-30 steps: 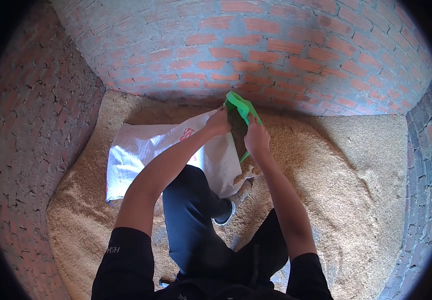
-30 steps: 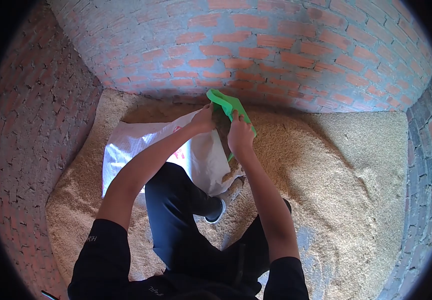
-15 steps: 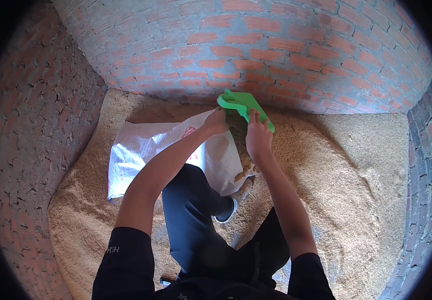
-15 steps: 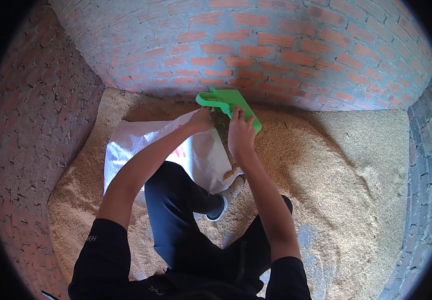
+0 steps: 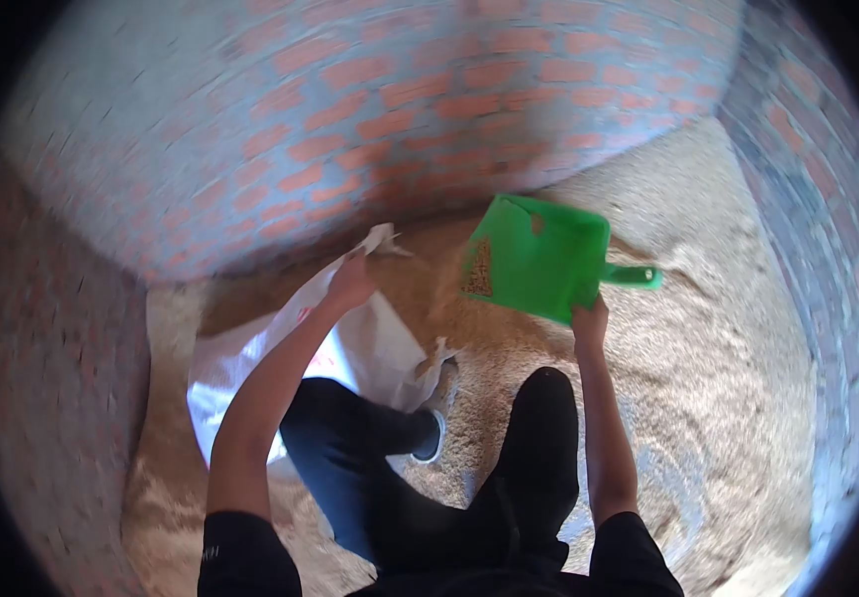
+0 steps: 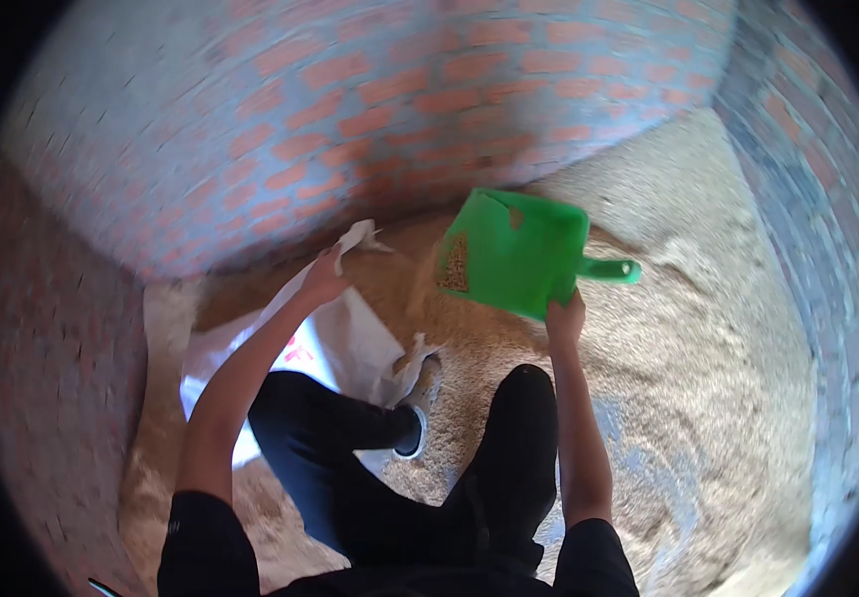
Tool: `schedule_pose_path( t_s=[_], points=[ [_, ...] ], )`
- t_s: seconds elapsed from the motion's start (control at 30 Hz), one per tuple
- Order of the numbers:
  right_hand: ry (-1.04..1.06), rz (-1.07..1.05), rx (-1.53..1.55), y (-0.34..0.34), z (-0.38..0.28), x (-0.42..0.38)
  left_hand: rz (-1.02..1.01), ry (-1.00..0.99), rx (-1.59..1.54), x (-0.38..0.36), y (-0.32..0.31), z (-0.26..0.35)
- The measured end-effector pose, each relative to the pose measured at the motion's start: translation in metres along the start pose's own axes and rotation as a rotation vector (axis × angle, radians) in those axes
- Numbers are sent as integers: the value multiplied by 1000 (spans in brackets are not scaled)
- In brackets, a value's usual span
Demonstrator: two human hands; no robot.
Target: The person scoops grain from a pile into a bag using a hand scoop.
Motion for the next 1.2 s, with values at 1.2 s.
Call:
schedule_pose_path(
  t_s=[1.2],
  points=[
    [-1021,1059,94,272,378,-345,-337,142,-159,27,-65,9]
  ],
)
Point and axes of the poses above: each hand's wrist, its own x-axis towards the middle knuckle, its own y-axis out of the back of the hand, z = x × y, the point moved 9 cm from there along x, towards the middle knuckle, and after that the axes turned 12 degrees about -x, right-handed, at the moved point
